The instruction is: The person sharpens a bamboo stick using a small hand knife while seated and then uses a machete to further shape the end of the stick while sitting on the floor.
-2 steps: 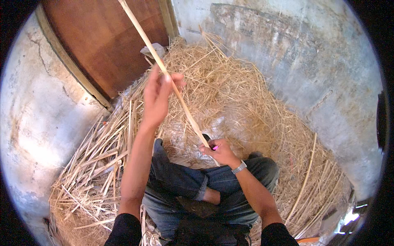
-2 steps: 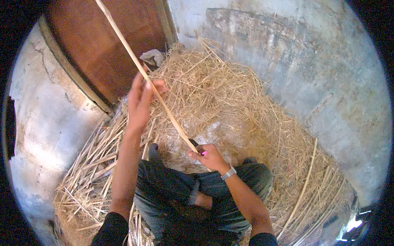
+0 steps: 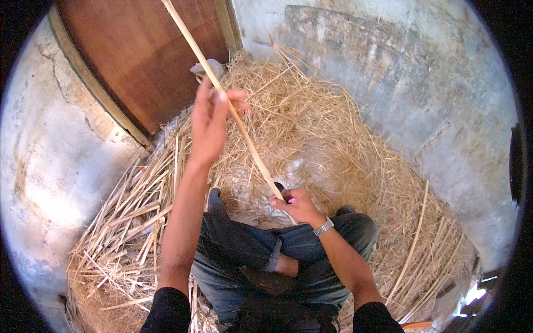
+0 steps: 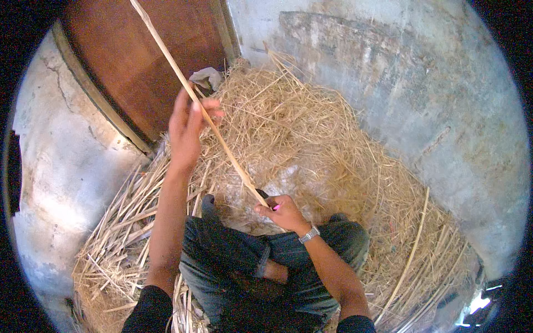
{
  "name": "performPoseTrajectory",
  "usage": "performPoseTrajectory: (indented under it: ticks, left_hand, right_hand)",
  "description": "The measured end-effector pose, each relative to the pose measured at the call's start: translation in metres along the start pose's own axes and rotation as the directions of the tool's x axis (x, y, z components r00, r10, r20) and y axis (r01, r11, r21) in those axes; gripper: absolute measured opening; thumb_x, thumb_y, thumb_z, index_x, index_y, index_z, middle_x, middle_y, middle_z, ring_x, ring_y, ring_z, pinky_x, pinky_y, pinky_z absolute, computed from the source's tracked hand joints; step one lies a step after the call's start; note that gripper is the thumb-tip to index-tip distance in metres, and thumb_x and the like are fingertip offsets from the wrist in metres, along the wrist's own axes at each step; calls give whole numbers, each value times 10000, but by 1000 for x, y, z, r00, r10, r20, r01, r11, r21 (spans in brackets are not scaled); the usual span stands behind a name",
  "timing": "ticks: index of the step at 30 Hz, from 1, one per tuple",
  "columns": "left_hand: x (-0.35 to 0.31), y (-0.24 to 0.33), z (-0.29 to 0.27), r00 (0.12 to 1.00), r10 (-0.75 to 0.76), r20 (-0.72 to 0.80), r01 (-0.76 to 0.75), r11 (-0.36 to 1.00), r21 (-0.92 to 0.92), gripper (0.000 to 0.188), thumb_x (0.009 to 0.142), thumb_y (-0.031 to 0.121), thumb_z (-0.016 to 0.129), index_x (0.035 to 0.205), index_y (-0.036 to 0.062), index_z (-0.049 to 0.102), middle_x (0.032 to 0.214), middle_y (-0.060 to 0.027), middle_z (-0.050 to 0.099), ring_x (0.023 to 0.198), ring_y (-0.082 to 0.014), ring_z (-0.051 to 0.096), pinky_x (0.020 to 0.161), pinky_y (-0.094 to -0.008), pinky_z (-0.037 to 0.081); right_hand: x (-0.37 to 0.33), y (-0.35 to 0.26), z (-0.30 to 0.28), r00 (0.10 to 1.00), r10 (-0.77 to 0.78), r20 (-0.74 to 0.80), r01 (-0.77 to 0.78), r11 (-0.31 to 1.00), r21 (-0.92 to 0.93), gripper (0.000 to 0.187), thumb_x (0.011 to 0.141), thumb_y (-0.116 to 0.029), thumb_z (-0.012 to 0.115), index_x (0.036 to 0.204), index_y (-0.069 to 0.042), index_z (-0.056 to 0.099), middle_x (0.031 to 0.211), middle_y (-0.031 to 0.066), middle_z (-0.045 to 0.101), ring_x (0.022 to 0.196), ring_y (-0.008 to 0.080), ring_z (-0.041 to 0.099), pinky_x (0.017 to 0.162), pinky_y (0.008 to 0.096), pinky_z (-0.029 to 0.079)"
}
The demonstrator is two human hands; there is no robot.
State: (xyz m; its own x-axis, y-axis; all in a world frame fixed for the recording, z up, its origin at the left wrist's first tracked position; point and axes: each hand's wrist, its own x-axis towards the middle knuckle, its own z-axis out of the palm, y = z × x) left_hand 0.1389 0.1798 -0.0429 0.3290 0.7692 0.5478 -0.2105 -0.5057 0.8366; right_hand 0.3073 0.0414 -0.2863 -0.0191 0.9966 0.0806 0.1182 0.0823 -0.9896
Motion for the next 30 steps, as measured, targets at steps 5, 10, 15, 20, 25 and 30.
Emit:
performPoseTrajectory:
  ticks: [5, 10, 15, 20, 25, 30]
  left_hand:
    - [69, 30, -3, 975, 187, -123, -197, 977, -78, 435, 1060, 181, 444, 1445, -4, 367, 1022, -110, 660, 724, -141, 623, 653, -268, 536]
    - [83, 40, 33, 931, 317, -179, -340, 933, -116, 279, 1057, 190, 464, 1278, 21, 483, 844, -45, 636, 575, -90, 514, 514, -230, 418]
    - [60, -30, 58, 971, 177, -159, -197, 973, -119, 208, 1067, 254, 449, 1118, 68, 526, 672, 32, 427, 529, -48, 354, 483, -213, 294]
    - [54, -54, 67, 990, 126, -69, -141, 946, -293, 275, 1079, 320, 398, 1065, 83, 536, 650, 43, 352, 539, -54, 299, 488, -224, 252]
    - [53, -55, 72, 995, 83, 54, -51, 894, -444, 348, 1069, 395, 398, 998, 74, 513, 651, 35, 348, 548, -63, 304, 500, -232, 257]
    - [49, -52, 78, 994, 65, 85, -12, 859, -512, 361, 1065, 407, 407, 982, 69, 506, 647, 34, 352, 548, -66, 307, 500, -235, 251]
  right_hand:
    - [8, -4, -3, 989, 148, 5, -141, 950, -280, 335, 838, -331, 785, 941, -16, 741, 681, 69, 664, 604, 154, 585, 623, 318, 505]
    - [8, 6, 0, 941, -57, -333, -39, 961, -273, 407, 807, -234, 772, 1146, -38, 663, 822, 94, 680, 689, 229, 631, 686, 347, 529]
    - [16, 21, -13, 879, 1, -476, -134, 960, -246, 483, 791, -181, 743, 1230, -46, 591, 906, 135, 680, 840, 297, 659, 787, 398, 525]
    - [13, 25, -12, 887, 1, -462, -143, 951, -273, 454, 795, -178, 734, 1205, -35, 599, 932, 154, 679, 844, 303, 658, 784, 399, 521]
    - [17, 23, -8, 878, -69, -474, -65, 963, -260, 392, 812, -179, 715, 1155, -19, 610, 945, 157, 679, 846, 307, 656, 771, 400, 514]
    - [17, 25, -10, 849, -76, -522, -44, 976, -214, 250, 935, -183, 618, 1118, -14, 622, 878, 138, 659, 817, 236, 647, 739, 356, 497]
